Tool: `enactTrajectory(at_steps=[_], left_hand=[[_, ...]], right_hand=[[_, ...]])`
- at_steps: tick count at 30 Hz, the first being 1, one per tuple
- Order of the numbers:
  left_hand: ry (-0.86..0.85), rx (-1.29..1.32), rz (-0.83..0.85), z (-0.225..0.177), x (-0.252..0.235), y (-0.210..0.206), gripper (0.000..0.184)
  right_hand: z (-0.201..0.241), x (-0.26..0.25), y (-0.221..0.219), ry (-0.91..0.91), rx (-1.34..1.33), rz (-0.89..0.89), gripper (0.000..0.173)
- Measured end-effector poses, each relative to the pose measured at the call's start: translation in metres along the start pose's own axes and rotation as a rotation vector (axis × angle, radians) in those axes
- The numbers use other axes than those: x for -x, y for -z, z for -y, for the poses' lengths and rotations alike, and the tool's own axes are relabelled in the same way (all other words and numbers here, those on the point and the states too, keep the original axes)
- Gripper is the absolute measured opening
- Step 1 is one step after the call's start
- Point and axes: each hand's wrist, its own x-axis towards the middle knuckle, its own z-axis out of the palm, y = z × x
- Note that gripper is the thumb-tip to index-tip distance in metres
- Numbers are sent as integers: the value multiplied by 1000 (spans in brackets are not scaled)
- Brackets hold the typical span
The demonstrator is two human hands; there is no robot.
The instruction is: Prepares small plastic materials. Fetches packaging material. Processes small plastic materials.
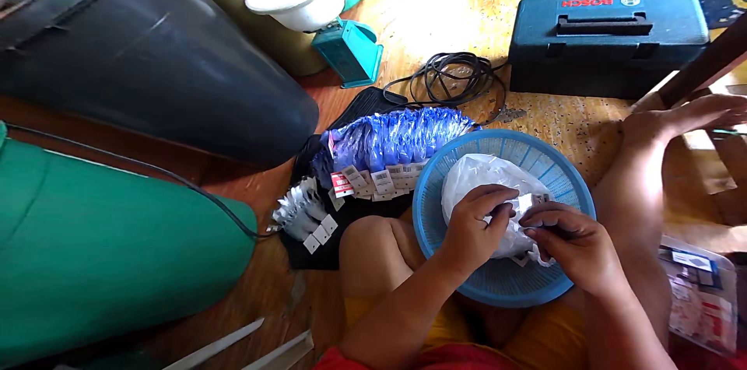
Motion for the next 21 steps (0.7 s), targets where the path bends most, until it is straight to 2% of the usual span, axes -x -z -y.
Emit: enactTrajectory(at_steps=[3, 11, 21], left_hand=[[15, 60, 60, -3, 2, 3, 26], [-72, 10, -95, -13, -6, 4, 17], [-70, 12, -80, -18, -6, 4, 13]], right_hand=[[1, 1, -3, 4, 63, -16, 10], [1, 1, -13, 14, 138, -38, 10], [2, 2, -18, 13, 125, -92, 9]])
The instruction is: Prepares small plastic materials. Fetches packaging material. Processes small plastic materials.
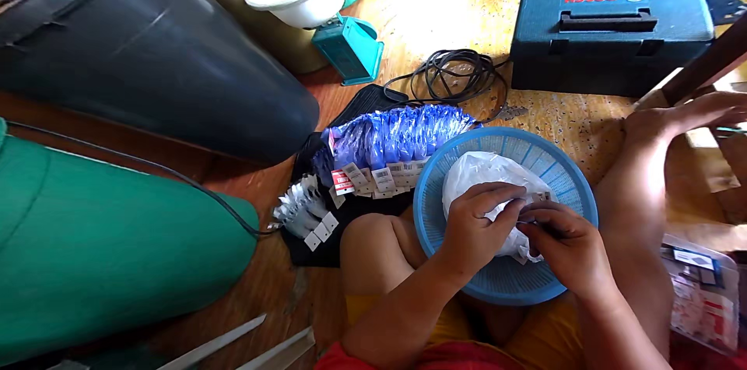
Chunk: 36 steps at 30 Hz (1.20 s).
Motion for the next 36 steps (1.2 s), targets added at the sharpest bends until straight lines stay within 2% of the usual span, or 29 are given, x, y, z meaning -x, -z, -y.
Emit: enactTrajectory(at_steps=[8, 15, 17, 21, 26, 30, 36], left_hand=[[20, 98, -8, 0, 1, -2, 15], [117, 252, 26, -2, 4, -4, 49], [154, 245, 21, -2, 4, -5, 53], [176, 237, 12, -1, 4, -4, 52], [125, 222, 23, -2, 3, -4, 52], [83, 219, 62, -3, 5, -8, 50], [139, 258, 92, -9, 6, -10, 48]], right_hand=[[1, 0, -3, 34, 27, -47, 10], [-5, -2, -6, 88, 6, -74, 9], [-5, -2, -6, 82, 14, -79, 9], [-6, -2, -2, 47, -48, -48, 8], [-9, -6, 12, 51, -304, 38, 7], [-9, -6, 7, 55, -403, -9, 9], [-10, -8, 0, 19, -525, -75, 9]])
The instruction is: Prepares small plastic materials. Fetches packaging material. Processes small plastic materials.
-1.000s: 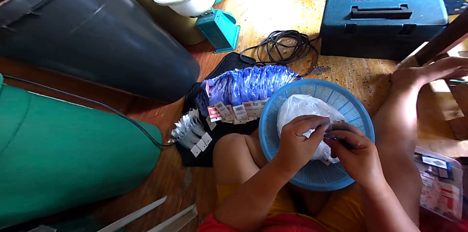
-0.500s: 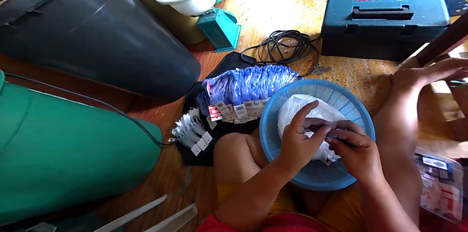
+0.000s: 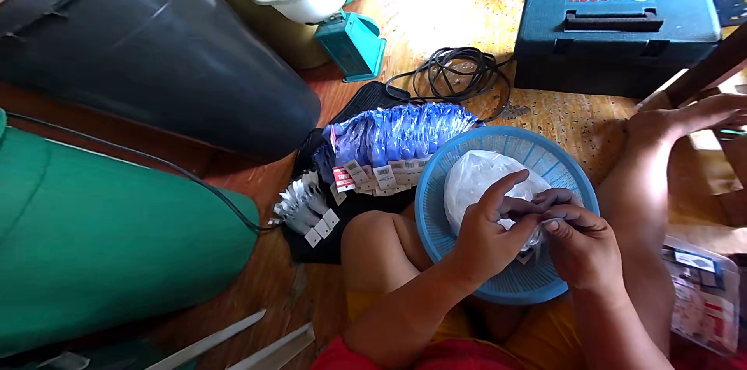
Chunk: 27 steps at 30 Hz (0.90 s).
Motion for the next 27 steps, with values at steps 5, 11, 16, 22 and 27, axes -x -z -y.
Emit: enactTrajectory(at_steps=[5, 11, 16, 22, 27], left_hand=[[53, 22, 8, -3, 0, 1, 48], [15, -34, 14, -1, 1, 1, 46], [-17, -95, 40, 2, 3, 4, 46], [-87, -247, 77, 9, 3, 6, 49], [16, -430, 218, 12, 5, 4, 62]], right_hand=[[-2, 0, -3, 14, -1, -47, 7], [-5, 2, -9, 37, 20, -117, 6], [0, 2, -11, -61, -2, -135, 15], [1, 4, -3, -51, 161, -86, 7], [16, 2, 6, 146, 200, 4, 10]])
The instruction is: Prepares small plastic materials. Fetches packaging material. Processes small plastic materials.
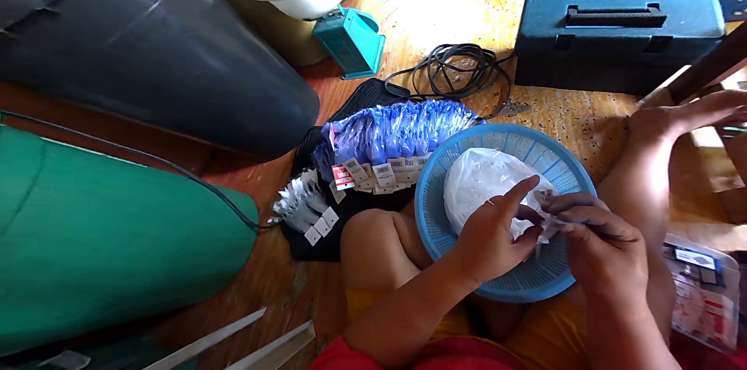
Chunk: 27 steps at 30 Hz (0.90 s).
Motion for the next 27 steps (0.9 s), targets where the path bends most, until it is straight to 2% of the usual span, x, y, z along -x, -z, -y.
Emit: enactTrajectory(at_steps=[2, 5, 9, 12, 15, 17, 19, 20, 22, 25, 27], left_hand=[[43, -40, 51, 6, 0, 2, 60], [148, -121, 77, 18, -3, 11, 45], [255, -217, 111, 33, -4, 22, 32], [300, -247, 217, 34, -7, 22, 28], [237, -267, 368, 35, -6, 13, 23], [175, -333, 491, 37, -7, 1, 31], [131, -423, 537, 42, -5, -13, 36], [123, -446, 519, 46, -4, -18, 29], [90, -413, 378, 55, -1, -24, 20], [10, -276, 103, 55, -1, -16, 18], [43, -157, -12, 48, -3, -3, 17]], right_hand=[[6, -3, 8, 79, -98, 13, 11], [9, -4, 20, 125, -200, -36, 11], [0, -3, 31, 5, -162, -156, 9], [-10, -4, 34, -130, -118, -224, 6], [-19, -5, 35, -243, -98, -286, 10], [-23, -5, 36, -281, -101, -306, 12], [-25, -5, 36, -312, -110, -321, 13], [-26, -5, 35, -325, -113, -326, 13], [-26, -5, 36, -348, -102, -326, 14], [-26, -4, 39, -394, -70, -290, 13], [-27, -4, 38, -419, -58, -252, 13]])
